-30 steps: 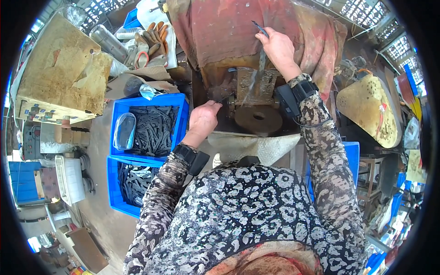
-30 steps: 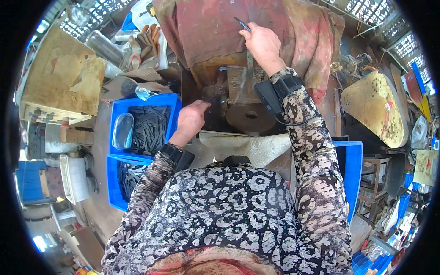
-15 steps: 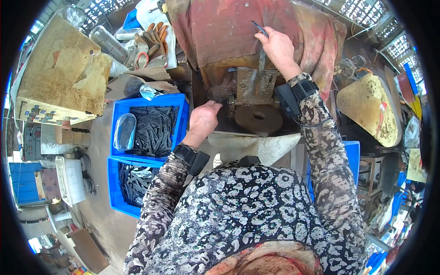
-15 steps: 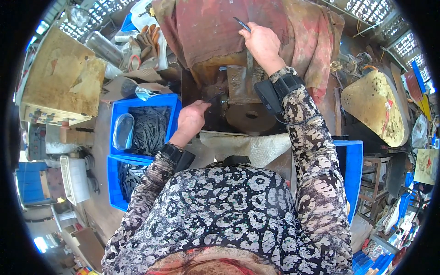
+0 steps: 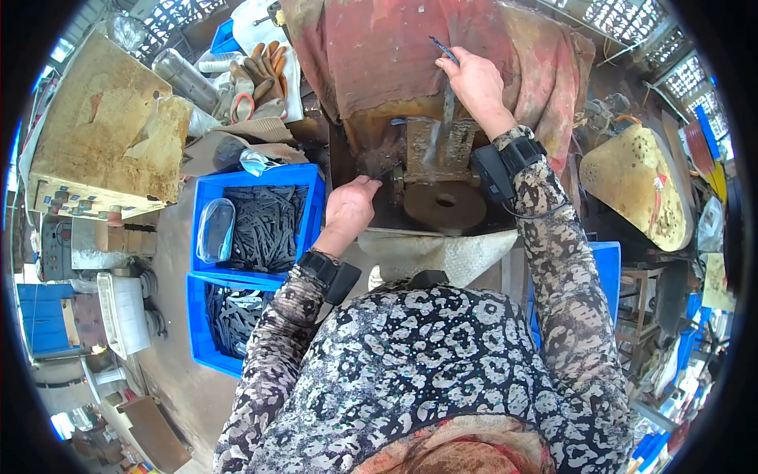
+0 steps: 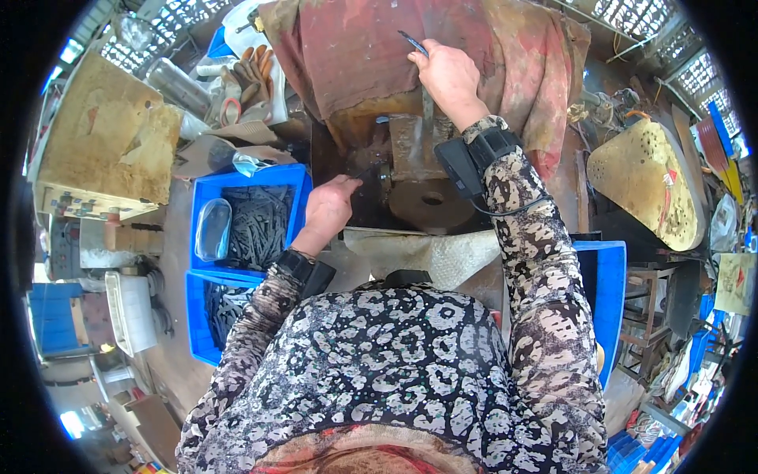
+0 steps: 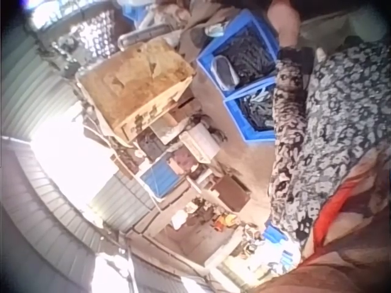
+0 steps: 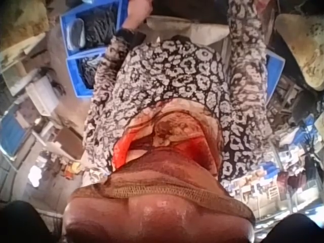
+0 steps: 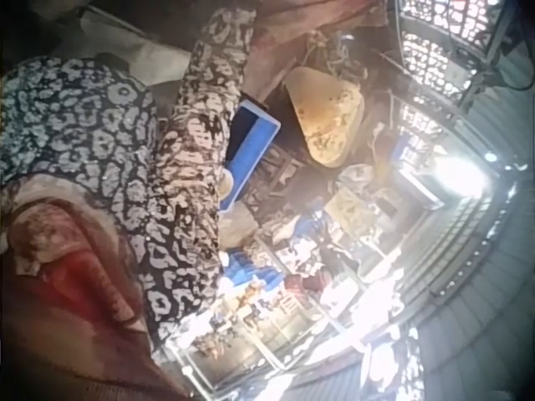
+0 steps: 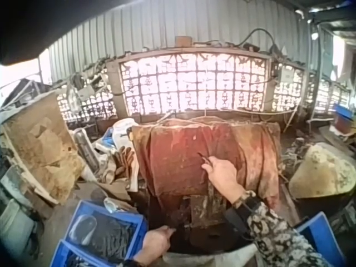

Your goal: The person picks up metal pieces from a blue bin, holds them against a rotating grinding wheel, and places them into another blue bin.

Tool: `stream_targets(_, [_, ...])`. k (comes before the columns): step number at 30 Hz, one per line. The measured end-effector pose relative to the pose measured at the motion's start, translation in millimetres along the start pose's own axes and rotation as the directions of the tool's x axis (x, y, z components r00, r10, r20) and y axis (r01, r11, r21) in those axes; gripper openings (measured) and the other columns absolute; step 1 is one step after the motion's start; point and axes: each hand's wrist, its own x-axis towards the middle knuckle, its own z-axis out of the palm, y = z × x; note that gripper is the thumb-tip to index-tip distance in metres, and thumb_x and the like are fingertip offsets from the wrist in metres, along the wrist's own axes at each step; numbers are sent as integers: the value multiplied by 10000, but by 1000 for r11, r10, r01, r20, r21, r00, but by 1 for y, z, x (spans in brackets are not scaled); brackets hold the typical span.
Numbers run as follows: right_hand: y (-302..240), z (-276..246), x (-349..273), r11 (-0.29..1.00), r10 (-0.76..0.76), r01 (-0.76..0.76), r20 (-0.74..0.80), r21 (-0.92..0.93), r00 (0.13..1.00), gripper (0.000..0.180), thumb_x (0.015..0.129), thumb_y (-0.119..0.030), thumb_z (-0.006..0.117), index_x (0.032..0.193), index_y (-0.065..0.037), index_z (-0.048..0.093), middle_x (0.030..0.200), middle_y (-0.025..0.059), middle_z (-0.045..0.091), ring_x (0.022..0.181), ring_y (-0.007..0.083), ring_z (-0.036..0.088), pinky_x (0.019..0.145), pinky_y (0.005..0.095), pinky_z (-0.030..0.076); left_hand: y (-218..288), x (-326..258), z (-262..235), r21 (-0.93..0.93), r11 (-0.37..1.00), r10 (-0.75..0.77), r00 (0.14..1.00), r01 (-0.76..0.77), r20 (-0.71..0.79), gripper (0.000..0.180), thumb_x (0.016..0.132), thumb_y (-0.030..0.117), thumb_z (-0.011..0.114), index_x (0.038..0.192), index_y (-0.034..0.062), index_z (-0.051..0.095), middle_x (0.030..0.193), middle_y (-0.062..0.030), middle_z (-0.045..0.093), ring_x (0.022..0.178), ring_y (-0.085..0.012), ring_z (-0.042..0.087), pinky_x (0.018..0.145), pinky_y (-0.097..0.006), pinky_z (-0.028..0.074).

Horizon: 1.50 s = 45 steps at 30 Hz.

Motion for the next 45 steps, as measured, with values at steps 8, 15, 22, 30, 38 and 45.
stream_targets(8, [0, -1, -1, 1000, -19, 19, -3, 12, 1000, 332, 882, -443, 563, 1030, -158, 647, 902, 134, 672, 884, 353, 624, 744, 467, 490, 2, 0, -2, -4, 1000, -15, 1000, 15, 24, 296, 740, -31, 524, 974, 73, 673, 931, -104, 640, 853, -306, 629, 708, -379, 519])
stream_targets(15, [1, -1, -1, 999, -19, 19, -3, 26, 1000, 327, 879, -439, 569, 1017, -152, 646, 893, 132, 671, 879, 357, 622, 744, 467, 488, 3, 1, -3, -3, 1000, -1, 1000, 2, 20, 292, 746, -31, 521, 973, 69, 674, 923, -104, 643, 844, -307, 631, 705, -378, 519])
stream_targets(22, [2, -2, -2, 999, -36, 36, -20, 35, 999, 339, 874, -441, 574, 1029, -149, 648, 892, 140, 669, 880, 361, 622, 741, 467, 488, 4, 1, -3, 5, 1000, 11, 1000, -12, 13, 296, 742, -35, 518, 971, 68, 675, 921, -104, 644, 838, -309, 632, 701, -377, 519])
stream_targets(30, [4, 1, 0, 998, -49, 50, -19, 28, 999, 312, 869, -416, 587, 1021, -151, 652, 891, 142, 671, 882, 356, 623, 736, 464, 488, 4, 1, -6, 79, 996, -63, 983, 50, 170, 381, 689, 2, 585, 1052, 90, 659, 1038, -97, 641, 945, -260, 629, 779, -344, 524])
stream_targets(38, [4, -1, -1, 999, -34, 34, -17, 2, 999, 304, 868, -414, 589, 1012, -155, 657, 900, 131, 675, 886, 346, 626, 742, 457, 489, 4, 1, -3, 62, 998, -21, 992, 14, 122, 363, 693, 0, 571, 1034, 85, 661, 991, -97, 638, 898, -267, 635, 748, -352, 525])
stream_targets(45, [7, -1, -3, 1000, -23, 23, -10, 7, 1000, 302, 865, -411, 593, 1019, -160, 661, 906, 132, 675, 886, 344, 627, 749, 453, 491, 8, -1, -2, 23, 1000, -20, 994, 18, 108, 336, 702, -26, 544, 997, 77, 667, 965, -109, 647, 887, -302, 630, 739, -369, 522])
